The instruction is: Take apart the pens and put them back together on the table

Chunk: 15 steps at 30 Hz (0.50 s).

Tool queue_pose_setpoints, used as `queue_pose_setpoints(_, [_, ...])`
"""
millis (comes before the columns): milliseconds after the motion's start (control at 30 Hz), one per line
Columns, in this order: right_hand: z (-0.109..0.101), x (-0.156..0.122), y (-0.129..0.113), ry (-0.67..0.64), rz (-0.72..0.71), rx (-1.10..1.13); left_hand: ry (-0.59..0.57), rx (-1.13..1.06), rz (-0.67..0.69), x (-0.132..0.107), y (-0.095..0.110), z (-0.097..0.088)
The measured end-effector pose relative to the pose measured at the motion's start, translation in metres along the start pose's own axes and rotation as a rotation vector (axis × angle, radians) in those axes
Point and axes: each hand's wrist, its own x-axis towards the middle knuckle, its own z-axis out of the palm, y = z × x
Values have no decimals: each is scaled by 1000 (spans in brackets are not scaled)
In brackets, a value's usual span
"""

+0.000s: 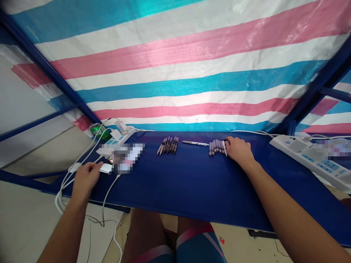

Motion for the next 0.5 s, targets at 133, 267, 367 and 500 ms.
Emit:
queue_pose_setpoints(133, [-2,-1,-2,-28,20,-10,129,-39,384,-10,68,9])
queue_pose_setpoints(267, [-1,0,0,-19,42,1,-196,-228,672,-21,170,44])
queue_pose_setpoints(367, [-1,0,2,6,29,11,-289,-365,905,-25,233,84])
queue_pose_setpoints(500, [-1,2,7,37,19,15,-163,-358,911,-25,265,133])
